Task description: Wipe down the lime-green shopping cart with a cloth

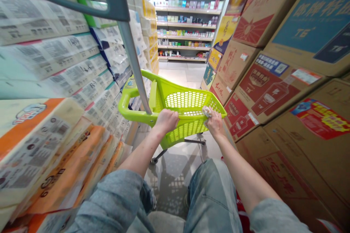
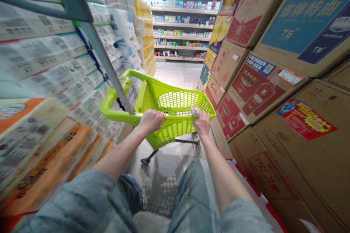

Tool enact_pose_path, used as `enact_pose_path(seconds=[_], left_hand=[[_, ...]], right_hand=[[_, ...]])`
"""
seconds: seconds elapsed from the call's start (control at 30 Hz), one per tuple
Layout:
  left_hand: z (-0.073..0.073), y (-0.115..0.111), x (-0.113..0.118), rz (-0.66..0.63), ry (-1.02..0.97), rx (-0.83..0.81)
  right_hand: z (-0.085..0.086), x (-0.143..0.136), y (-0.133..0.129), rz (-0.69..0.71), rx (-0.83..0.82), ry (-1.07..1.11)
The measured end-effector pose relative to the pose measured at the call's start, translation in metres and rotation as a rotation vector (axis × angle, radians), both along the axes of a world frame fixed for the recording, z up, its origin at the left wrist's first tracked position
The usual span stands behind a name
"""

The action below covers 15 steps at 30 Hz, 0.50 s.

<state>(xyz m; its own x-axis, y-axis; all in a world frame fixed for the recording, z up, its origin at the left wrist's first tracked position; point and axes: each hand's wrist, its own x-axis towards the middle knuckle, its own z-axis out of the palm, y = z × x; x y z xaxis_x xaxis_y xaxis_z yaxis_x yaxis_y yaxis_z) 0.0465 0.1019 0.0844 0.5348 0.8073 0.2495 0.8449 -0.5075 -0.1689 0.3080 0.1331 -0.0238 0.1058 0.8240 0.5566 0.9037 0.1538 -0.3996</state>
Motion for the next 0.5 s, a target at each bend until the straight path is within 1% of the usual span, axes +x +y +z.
enact_pose_path(seconds=[0.07,0.2,0.3,0.4,0.5], left_hand=[[0.0,0.0,0.001,0.0,-0.003,0.003],[0.0,0.0,0.001,-0.004,0.008,0.021],[0.002,-0.001,0.0,-0.008,0.004,0.039],[0.004,-0.003,-0.002,-0.007,-0.01,0.036],[0.006,-0.006,-0.005,0.011,0.001,0.023]], right_hand=[[0.004,-0.027,-0.008,0.015,-0.002,-0.004],[0.02,-0.09,-0.027,0.156,0.026,-0.004],[0.03,-0.127,-0.036,0.215,0.04,0.026],[0.032,-0.144,-0.039,0.223,0.063,0.048],[0.027,-0.136,-0.036,0.286,0.079,0.018]])
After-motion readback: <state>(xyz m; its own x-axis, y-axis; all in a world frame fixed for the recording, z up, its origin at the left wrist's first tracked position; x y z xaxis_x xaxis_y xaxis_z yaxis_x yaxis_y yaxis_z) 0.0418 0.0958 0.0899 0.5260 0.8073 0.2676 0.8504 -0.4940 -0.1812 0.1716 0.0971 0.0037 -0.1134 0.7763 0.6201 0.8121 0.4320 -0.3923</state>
